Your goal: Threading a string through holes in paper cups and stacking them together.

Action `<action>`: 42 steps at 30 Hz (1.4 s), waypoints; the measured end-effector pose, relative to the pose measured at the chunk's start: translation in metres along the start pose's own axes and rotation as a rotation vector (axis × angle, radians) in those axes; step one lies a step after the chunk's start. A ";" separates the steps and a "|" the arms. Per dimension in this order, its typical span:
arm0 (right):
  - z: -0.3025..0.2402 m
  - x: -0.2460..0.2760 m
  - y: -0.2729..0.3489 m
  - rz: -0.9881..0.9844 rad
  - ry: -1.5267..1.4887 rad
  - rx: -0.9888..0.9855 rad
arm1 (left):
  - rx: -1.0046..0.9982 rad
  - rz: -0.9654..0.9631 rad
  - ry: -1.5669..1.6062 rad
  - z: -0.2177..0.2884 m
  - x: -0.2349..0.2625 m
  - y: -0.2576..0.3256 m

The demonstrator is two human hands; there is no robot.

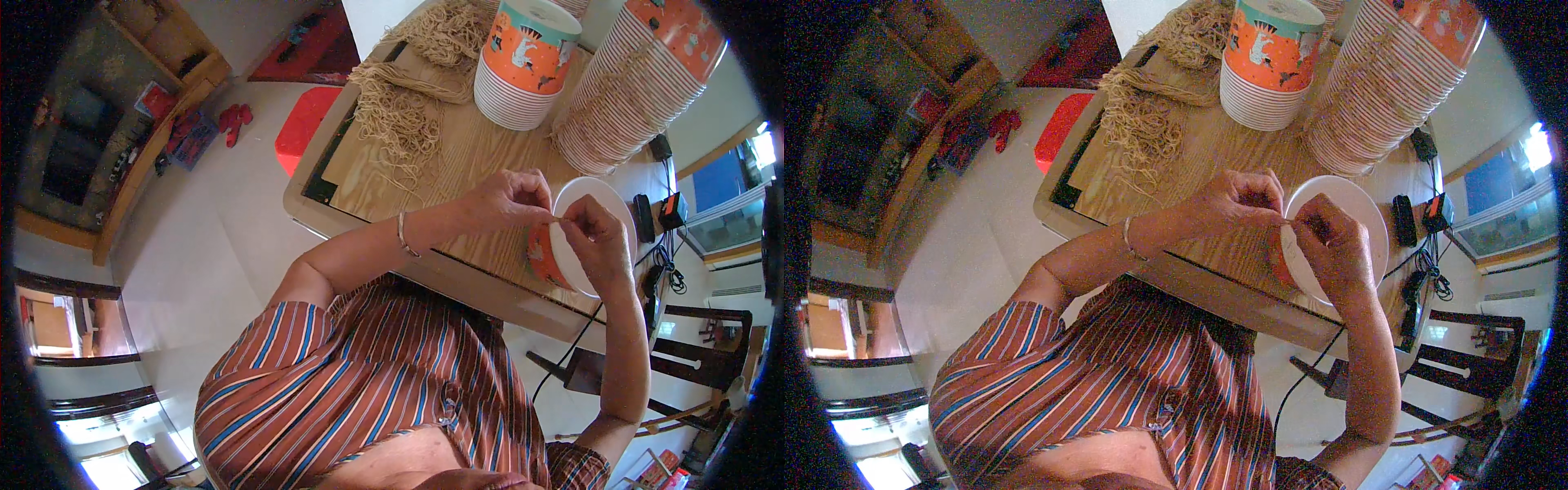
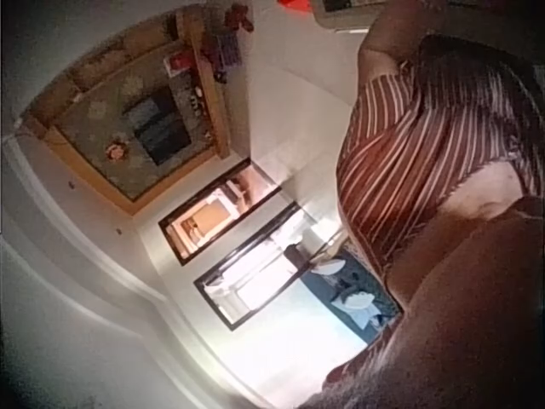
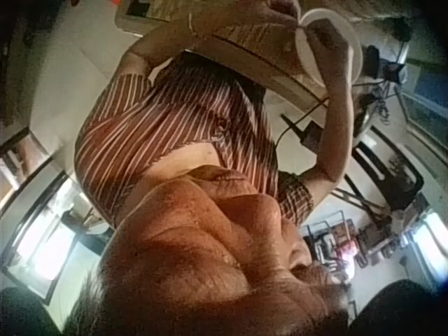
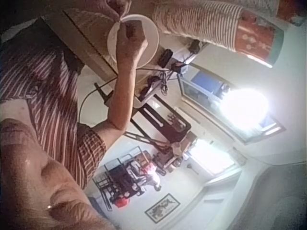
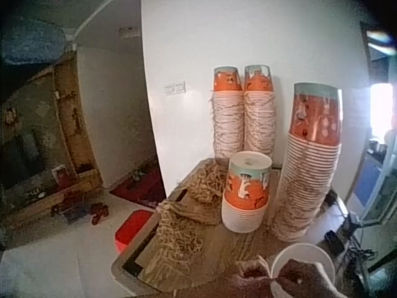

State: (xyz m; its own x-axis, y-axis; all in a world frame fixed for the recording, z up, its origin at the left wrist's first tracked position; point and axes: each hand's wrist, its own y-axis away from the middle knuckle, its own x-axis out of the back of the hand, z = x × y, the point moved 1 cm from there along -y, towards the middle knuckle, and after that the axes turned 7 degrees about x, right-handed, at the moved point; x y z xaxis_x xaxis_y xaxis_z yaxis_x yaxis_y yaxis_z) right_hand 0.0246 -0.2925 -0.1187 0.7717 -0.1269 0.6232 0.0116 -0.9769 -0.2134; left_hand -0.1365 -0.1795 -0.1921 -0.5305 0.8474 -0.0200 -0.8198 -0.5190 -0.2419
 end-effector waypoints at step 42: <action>-0.015 -0.006 -0.003 0.170 -0.325 -0.023 | -0.415 0.073 -0.350 0.003 0.000 -0.002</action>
State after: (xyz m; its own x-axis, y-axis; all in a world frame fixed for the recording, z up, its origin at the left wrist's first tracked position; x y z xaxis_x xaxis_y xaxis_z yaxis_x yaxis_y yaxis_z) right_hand 0.0102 -0.2919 -0.1105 0.9230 -0.2307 0.3079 -0.1462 -0.9505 -0.2741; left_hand -0.1361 -0.1787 -0.1889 -0.6805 0.6867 0.2556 -0.6623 -0.4272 -0.6156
